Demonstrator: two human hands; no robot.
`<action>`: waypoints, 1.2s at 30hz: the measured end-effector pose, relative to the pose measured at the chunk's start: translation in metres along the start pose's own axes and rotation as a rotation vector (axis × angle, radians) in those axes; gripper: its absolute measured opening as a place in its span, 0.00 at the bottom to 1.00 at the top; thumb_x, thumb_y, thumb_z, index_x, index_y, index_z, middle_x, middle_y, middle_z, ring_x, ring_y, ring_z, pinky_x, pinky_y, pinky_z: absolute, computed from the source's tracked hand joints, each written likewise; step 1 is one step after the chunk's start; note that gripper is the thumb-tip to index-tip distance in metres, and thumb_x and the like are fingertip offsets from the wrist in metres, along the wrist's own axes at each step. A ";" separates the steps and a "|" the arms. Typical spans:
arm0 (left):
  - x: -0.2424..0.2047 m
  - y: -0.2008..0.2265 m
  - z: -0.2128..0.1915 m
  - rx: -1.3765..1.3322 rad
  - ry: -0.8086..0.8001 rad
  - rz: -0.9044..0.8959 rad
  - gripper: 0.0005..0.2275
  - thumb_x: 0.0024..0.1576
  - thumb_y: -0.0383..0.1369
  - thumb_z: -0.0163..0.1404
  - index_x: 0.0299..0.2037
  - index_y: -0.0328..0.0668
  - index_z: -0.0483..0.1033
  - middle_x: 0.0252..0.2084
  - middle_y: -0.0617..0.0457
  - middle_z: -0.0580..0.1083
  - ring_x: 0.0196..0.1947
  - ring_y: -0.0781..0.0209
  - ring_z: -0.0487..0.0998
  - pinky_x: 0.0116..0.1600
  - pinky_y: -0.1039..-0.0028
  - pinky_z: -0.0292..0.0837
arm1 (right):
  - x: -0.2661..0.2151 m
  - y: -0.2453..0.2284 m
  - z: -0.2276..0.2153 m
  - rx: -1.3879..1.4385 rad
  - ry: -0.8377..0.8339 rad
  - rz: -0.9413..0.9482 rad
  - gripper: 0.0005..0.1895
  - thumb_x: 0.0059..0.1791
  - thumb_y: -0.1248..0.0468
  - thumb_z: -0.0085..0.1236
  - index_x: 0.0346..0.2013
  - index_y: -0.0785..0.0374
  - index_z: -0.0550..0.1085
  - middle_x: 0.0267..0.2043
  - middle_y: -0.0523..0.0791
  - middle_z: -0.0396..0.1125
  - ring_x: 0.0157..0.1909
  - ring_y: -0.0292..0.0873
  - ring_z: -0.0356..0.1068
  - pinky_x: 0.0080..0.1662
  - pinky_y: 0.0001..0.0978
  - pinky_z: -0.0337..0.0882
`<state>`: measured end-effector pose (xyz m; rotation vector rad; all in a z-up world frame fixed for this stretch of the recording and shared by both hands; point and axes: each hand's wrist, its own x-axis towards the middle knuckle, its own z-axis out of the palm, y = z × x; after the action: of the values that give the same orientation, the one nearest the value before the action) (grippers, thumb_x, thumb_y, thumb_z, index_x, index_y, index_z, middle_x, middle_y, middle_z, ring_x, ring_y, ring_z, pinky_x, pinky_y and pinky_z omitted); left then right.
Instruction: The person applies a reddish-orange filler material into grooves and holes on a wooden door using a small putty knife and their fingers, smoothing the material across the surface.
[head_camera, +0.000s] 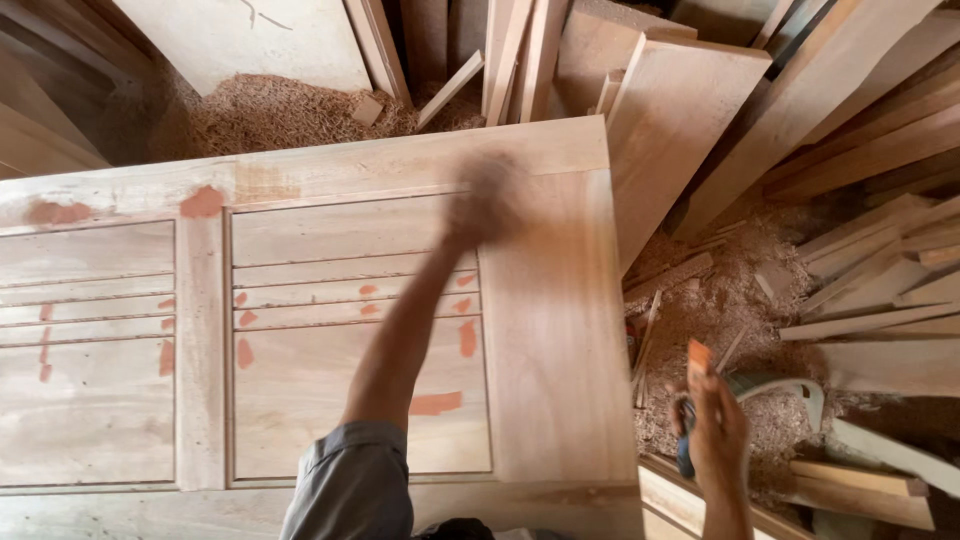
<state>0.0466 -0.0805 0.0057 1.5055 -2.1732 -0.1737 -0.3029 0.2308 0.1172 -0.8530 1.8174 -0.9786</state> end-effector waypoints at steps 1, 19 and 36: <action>0.017 -0.028 -0.010 0.074 -0.035 -0.278 0.21 0.66 0.37 0.39 0.65 0.33 0.60 0.74 0.40 0.59 0.76 0.45 0.54 0.79 0.55 0.43 | -0.002 0.002 -0.016 -0.035 0.063 0.049 0.21 0.58 0.52 0.38 0.39 0.68 0.71 0.36 0.48 0.73 0.22 0.39 0.63 0.21 0.35 0.64; 0.044 -0.092 -0.042 0.204 -0.078 -0.782 0.24 0.68 0.41 0.38 0.71 0.38 0.54 0.77 0.45 0.53 0.78 0.53 0.48 0.80 0.59 0.37 | 0.045 -0.043 -0.056 0.194 0.193 -0.005 0.17 0.66 0.57 0.34 0.61 0.63 0.67 0.38 0.50 0.68 0.28 0.38 0.65 0.28 0.32 0.66; -0.024 -0.066 -0.066 0.151 -0.253 -0.883 0.42 0.57 0.65 0.34 0.77 0.50 0.40 0.79 0.42 0.35 0.78 0.39 0.31 0.70 0.34 0.20 | 0.137 -0.154 0.169 0.058 -0.474 -0.065 0.21 0.64 0.53 0.37 0.44 0.67 0.71 0.28 0.46 0.63 0.24 0.35 0.63 0.29 0.30 0.69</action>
<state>0.1395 -0.0729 0.0307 2.5564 -1.5512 -0.5163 -0.1765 -0.0020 0.1495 -1.0142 1.3592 -0.7829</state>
